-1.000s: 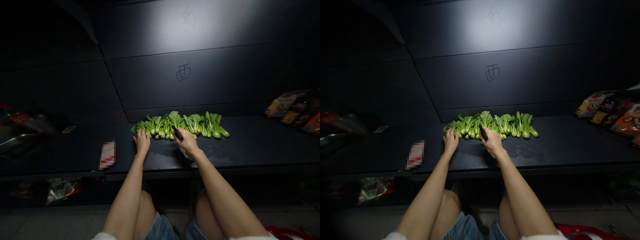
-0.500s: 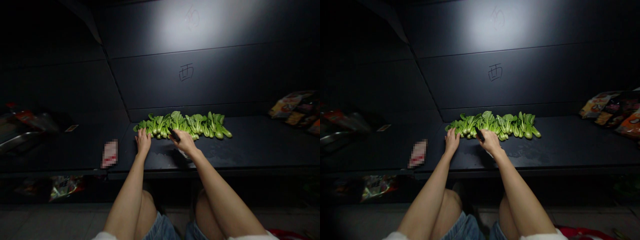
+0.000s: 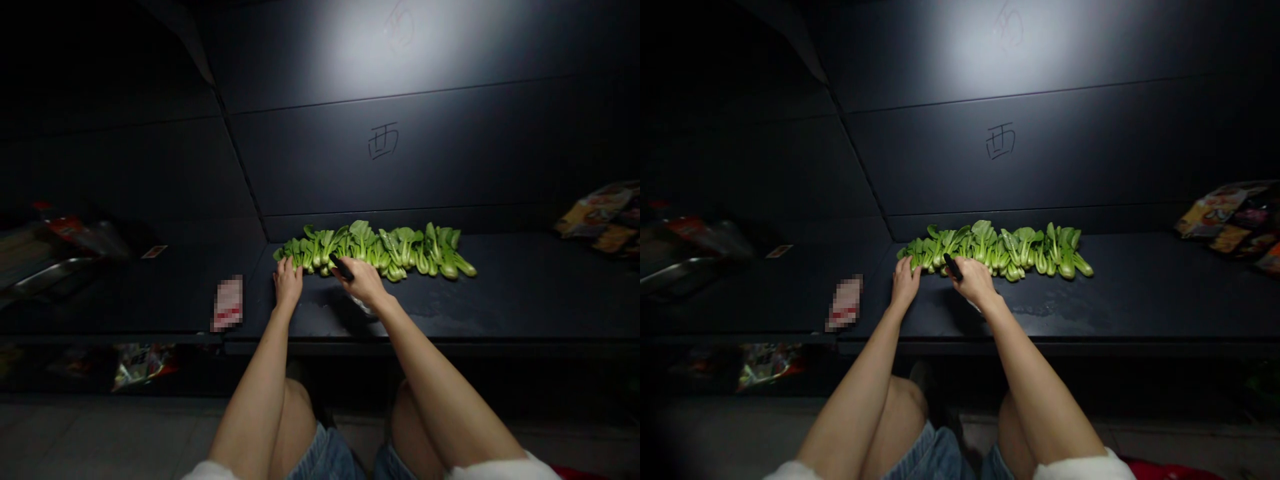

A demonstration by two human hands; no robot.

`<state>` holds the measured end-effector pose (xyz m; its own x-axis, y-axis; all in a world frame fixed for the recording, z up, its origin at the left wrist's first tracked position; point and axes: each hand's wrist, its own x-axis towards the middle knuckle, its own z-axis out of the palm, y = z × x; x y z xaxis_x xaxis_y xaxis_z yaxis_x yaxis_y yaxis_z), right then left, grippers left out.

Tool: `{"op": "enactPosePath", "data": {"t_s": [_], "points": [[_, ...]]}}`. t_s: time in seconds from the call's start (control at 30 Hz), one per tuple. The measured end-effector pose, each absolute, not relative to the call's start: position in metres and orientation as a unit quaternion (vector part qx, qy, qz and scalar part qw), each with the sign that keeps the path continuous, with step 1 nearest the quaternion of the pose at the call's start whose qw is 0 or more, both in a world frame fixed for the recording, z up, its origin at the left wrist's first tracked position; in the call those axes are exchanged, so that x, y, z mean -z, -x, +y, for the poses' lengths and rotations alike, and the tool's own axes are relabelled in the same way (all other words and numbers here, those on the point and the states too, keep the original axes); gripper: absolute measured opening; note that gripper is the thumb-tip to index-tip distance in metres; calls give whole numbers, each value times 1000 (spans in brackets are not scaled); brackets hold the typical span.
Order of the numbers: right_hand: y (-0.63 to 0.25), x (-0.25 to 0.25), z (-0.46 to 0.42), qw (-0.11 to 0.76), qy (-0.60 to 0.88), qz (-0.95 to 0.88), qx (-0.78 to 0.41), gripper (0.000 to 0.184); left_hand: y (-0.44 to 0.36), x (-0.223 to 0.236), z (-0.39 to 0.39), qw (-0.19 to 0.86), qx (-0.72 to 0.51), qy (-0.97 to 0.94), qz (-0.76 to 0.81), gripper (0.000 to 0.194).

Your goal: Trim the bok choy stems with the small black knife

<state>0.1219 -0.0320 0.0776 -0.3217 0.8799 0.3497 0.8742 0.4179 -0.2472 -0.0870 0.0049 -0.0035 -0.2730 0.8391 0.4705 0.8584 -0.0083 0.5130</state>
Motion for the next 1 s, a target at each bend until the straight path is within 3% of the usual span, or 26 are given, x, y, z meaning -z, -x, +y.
{"op": "enactPosePath", "data": {"t_s": [0.63,1.0], "points": [[-93,-82,-23,168,505,-847,-7,34,103,14,13,-78,443,567,-690,48],[-78,-81,-22,143,471,-870,17,35,107,5,5,-79,413,551,-720,51]]}}
